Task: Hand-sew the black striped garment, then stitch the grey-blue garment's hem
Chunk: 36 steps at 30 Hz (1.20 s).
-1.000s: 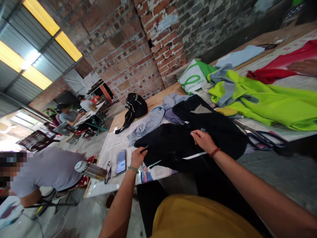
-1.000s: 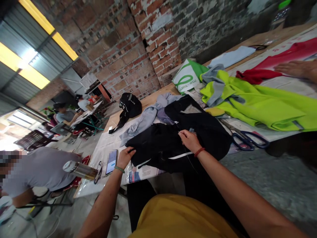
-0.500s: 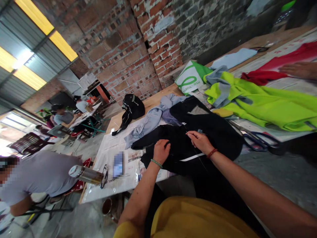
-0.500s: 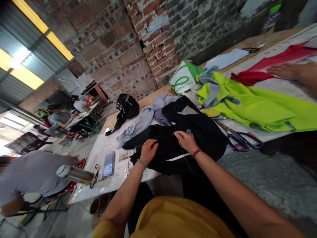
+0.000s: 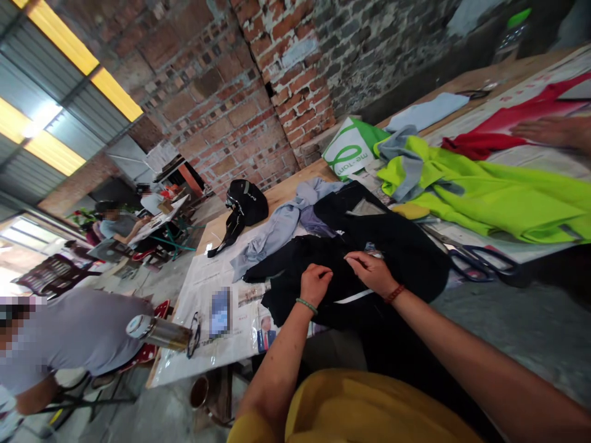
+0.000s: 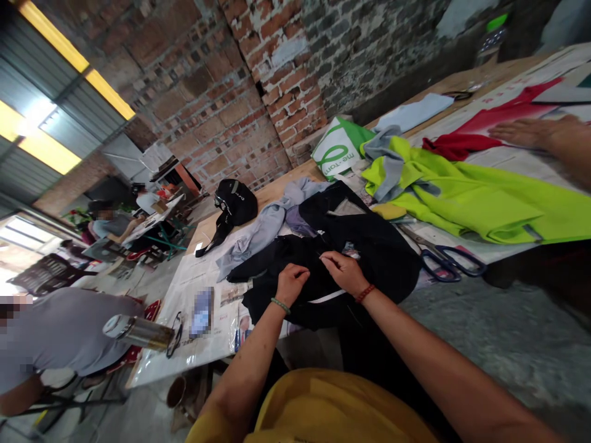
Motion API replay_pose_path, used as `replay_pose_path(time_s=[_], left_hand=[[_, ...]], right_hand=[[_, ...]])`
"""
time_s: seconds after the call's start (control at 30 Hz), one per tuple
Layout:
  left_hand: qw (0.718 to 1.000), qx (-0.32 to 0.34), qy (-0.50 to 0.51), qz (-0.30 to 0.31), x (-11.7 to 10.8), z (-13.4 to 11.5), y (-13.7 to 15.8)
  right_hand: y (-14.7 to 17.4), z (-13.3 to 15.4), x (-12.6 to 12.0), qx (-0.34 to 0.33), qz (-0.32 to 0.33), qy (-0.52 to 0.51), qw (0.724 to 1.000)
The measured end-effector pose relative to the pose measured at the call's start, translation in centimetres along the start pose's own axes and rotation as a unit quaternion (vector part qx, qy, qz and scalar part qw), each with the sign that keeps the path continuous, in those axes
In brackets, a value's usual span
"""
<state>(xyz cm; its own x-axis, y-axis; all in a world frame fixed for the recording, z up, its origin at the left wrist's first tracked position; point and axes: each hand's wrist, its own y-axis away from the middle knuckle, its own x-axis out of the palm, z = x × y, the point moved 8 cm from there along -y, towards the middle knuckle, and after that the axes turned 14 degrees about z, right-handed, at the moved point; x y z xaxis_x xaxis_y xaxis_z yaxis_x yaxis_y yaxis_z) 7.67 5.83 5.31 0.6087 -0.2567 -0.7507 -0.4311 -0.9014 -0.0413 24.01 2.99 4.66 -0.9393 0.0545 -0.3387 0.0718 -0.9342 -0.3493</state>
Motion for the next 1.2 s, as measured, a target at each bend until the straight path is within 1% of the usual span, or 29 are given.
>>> replay_pose_path(time_s=[0.1,0.2,0.3,0.37,0.5,0.6,0.83,0.97,1.03,1.1,1.2], left_hand=[[0.999,0.002,0.036,-0.011,0.3,0.8,0.3],[0.998,-0.006,0.062,-0.025,0.6,1.4,0.7],[0.995,-0.009,0.091,-0.047,0.5,1.9,1.1],[0.993,0.001,0.107,-0.055,0.4,2.1,1.3],[0.991,0.028,0.119,-0.06,0.3,2.0,1.6],[0.991,0.021,0.116,-0.059,0.3,2.2,1.6],[0.991,0.032,0.115,-0.058,0.2,2.1,1.7],[0.992,0.056,0.086,-0.067,0.2,1.7,2.0],[0.993,0.08,0.052,-0.069,0.2,1.2,2.2],[0.993,0.093,-0.006,-0.067,0.0,0.3,2.3],[0.986,0.114,-0.117,-0.043,-0.5,-1.6,1.9]], right_hand=[[0.0,0.8,1.6,-0.044,0.073,0.047,0.995],[0.1,0.7,2.9,-0.049,0.122,0.094,0.987],[0.1,0.0,3.6,-0.038,0.149,0.145,0.978],[0.1,-0.3,4.1,-0.036,0.168,0.17,0.97],[0.2,-0.4,4.8,-0.041,0.188,0.205,0.96],[0.2,-0.4,5.0,-0.045,0.197,0.227,0.953],[0.3,0.1,4.7,-0.046,0.189,0.215,0.957],[0.3,1.0,3.5,-0.074,0.12,0.185,0.973],[0.3,1.3,3.0,-0.087,0.08,0.188,0.975],[0.1,1.0,2.8,-0.082,0.057,0.199,0.975],[-0.6,0.0,3.2,-0.05,0.068,0.198,0.977]])
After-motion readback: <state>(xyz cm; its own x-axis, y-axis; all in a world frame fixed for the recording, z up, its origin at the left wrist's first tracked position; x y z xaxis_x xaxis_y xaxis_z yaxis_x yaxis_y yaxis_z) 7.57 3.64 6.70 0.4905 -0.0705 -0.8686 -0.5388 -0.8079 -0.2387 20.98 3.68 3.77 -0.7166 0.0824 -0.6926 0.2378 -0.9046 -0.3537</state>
